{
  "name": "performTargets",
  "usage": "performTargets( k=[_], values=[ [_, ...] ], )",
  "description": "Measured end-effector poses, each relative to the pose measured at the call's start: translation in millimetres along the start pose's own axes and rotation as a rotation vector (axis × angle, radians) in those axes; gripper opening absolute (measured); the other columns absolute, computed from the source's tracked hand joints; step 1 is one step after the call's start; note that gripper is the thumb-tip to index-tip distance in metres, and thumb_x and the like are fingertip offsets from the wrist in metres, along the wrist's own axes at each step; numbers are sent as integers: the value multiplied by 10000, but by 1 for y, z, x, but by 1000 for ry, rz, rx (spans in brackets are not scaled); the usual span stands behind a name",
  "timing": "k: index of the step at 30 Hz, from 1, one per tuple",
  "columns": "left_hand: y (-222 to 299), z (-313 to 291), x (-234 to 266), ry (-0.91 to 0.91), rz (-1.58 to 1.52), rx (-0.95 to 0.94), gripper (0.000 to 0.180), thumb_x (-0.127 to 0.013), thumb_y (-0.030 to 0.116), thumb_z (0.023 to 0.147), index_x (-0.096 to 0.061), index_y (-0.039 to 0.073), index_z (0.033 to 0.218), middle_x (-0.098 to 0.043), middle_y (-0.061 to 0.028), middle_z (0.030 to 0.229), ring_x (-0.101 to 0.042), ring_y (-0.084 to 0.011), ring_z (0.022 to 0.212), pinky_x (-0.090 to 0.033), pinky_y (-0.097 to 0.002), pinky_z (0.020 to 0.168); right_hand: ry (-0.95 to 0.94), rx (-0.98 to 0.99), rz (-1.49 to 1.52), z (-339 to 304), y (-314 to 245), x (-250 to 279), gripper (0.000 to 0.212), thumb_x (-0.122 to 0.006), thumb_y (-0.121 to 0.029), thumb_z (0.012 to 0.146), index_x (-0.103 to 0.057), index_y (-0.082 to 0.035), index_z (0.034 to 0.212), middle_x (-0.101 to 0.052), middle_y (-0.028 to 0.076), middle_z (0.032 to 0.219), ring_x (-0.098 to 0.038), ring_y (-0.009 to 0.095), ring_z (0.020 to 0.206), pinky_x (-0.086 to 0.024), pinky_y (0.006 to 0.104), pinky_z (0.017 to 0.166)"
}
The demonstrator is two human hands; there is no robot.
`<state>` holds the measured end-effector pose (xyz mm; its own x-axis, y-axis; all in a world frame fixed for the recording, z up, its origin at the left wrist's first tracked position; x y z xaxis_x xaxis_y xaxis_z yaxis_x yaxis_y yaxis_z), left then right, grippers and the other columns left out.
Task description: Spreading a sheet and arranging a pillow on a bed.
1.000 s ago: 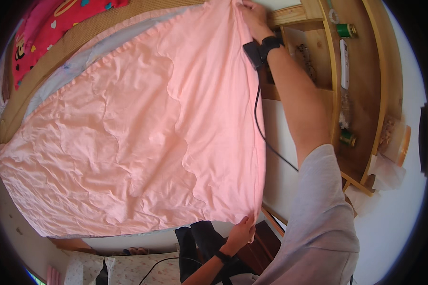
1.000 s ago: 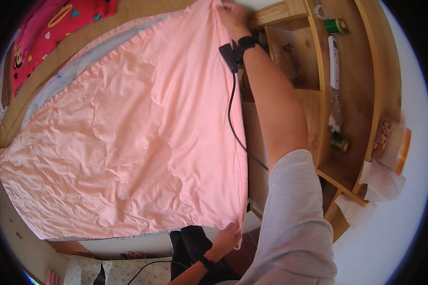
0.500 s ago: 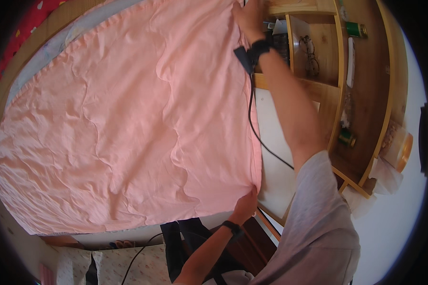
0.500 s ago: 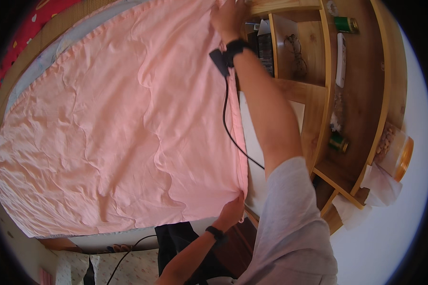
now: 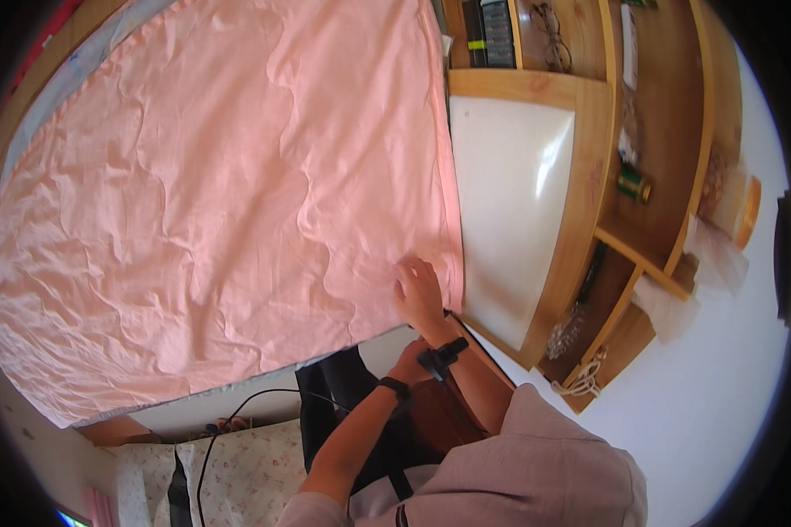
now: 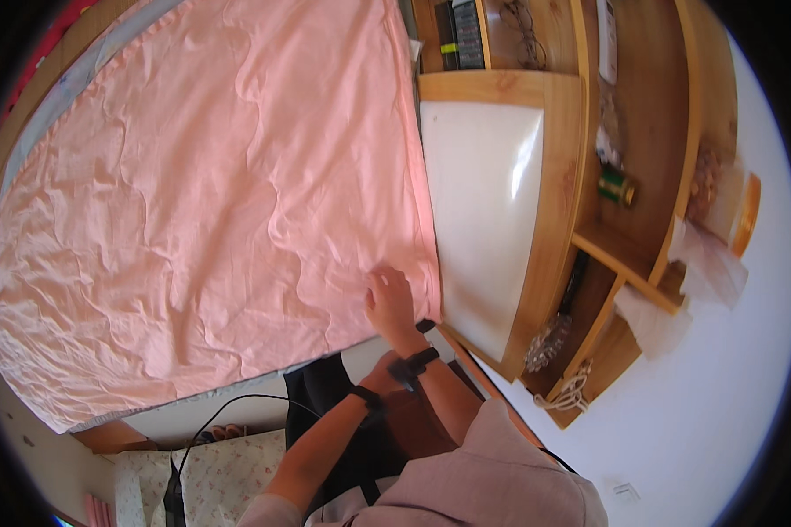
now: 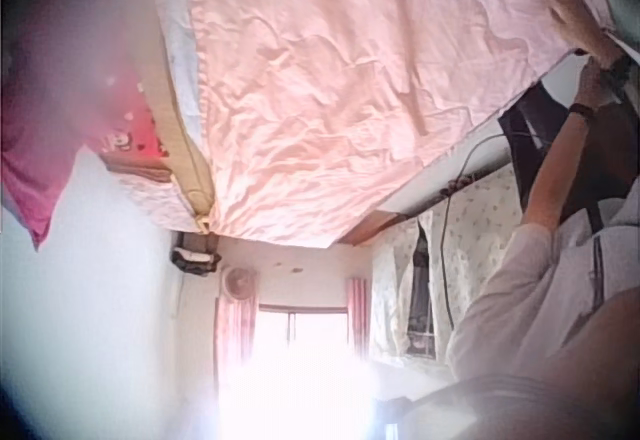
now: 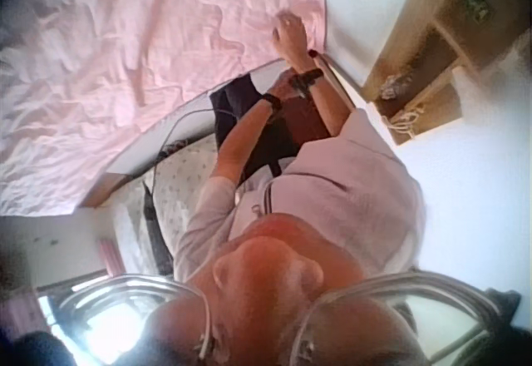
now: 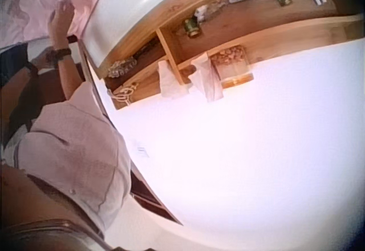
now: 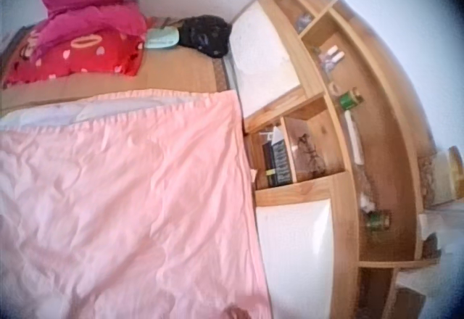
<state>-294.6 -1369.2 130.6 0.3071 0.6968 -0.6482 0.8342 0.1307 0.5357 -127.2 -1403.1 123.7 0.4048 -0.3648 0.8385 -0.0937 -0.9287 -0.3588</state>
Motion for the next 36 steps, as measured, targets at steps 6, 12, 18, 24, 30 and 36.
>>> performTargets(
  k=[6,12,18,24,30,36],
  values=[
    [-52,-72,87,124,899,-53,381,-595,241,883,-639,60,1215,-675,-175,1154,-615,-358,1108,-500,-467,958,71,-208,-11,-121,114,-60,481,-676,-60,790,-536,-66,1250,-567,175,1193,-510,365,1176,-437,497,962],
    [-54,-166,204,503,831,29,260,-524,184,904,-636,65,1106,-696,-236,948,-661,-446,893,-513,-564,782,8,-1261,897,-204,167,-113,396,-583,-256,948,-437,-125,1292,-544,116,1168,-623,260,924,-577,441,706],
    [-89,-303,225,626,958,48,318,-499,269,916,-641,83,1132,-705,-229,1015,-660,-430,976,-513,-549,860,-401,-716,797,-247,32,-148,165,-563,-223,967,-611,-73,1016,-636,63,828,-634,174,738,-551,313,667],
    [-154,-457,187,662,877,-55,321,-475,265,930,-658,75,1114,-707,-223,1009,-661,-434,967,-509,-537,881,-607,-328,636,-304,-143,-170,216,-516,-202,993,-621,-50,1105,-674,90,879,-682,198,776,-567,326,698],
    [-268,-661,211,1021,597,-33,268,-522,240,927,-682,99,1090,-713,-203,1016,-662,-413,991,-521,-495,886,-768,-136,436,-360,-252,-177,227,-554,-243,999,-624,-40,1071,-687,108,879,-682,188,748,-575,335,652],
    [-516,-882,228,1501,-608,-116,267,-497,202,932,-619,24,1089,-696,-137,800,-643,-212,636,-511,-352,542,-863,-160,288,-372,-296,-185,185,-584,-209,961,-640,-52,1043,-684,102,895,-680,212,750,-575,352,658]
  ],
)
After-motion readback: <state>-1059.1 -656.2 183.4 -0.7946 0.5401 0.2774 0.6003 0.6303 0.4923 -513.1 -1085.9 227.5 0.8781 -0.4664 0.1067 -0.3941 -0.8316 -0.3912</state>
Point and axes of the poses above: each hand's wrist, its own z-axis towards the middle knuckle, its own x-axis out of the back of the hand, y = z × x, the point moved 5 cm from there along z, towards the middle knuckle
